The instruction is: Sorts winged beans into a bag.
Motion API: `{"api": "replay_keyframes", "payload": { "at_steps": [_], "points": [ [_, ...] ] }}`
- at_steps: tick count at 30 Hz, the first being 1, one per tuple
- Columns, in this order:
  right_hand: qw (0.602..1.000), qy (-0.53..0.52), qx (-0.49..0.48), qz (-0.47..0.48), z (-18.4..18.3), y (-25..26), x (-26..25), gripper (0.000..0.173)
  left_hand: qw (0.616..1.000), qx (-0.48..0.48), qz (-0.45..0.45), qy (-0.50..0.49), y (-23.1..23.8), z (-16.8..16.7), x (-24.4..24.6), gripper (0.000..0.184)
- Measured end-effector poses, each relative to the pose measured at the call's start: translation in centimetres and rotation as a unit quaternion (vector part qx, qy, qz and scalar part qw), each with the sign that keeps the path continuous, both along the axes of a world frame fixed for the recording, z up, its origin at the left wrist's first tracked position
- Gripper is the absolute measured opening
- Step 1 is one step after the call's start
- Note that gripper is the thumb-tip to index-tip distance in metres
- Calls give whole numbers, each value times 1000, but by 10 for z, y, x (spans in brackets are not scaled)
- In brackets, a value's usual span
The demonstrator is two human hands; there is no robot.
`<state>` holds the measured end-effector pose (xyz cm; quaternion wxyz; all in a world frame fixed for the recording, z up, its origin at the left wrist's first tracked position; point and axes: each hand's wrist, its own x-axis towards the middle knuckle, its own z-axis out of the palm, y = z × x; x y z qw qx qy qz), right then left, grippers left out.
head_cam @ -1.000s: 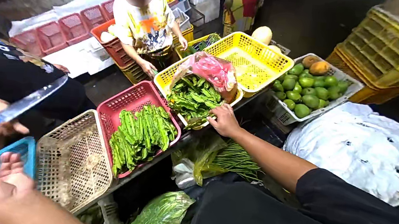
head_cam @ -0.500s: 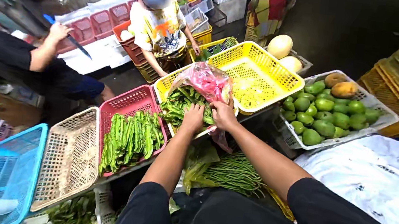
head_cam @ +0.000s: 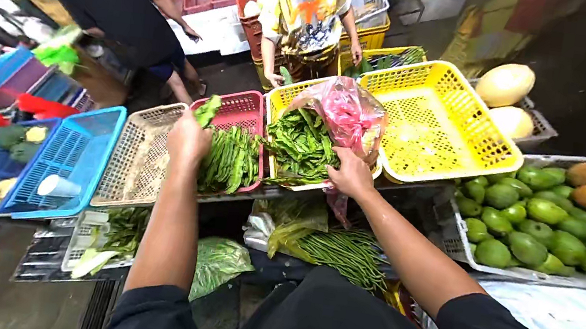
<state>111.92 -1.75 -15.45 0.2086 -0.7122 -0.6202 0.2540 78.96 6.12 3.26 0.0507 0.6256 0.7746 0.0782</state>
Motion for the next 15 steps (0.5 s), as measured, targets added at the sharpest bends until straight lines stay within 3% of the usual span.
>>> {"api": "replay_keyframes", "payload": {
  "at_steps": [3,7,13,15],
  "points": [
    [999,-40,-31,12,3,2,-6,59,998,-28,39,-46,-2,-23,-58,68],
    [997,-65,-49,10,2,3,-10,59,988,-78,-29,-127,-12,-66,-100,67],
    [981,-133,-137,-23,29,27,-42,66,974,53,-98,-199,-29,-113,-147,46],
    [973,-172,-153,-20,35,39,-62,62,967,66,-128,-210,-33,-127,-154,47]
  ]
}}
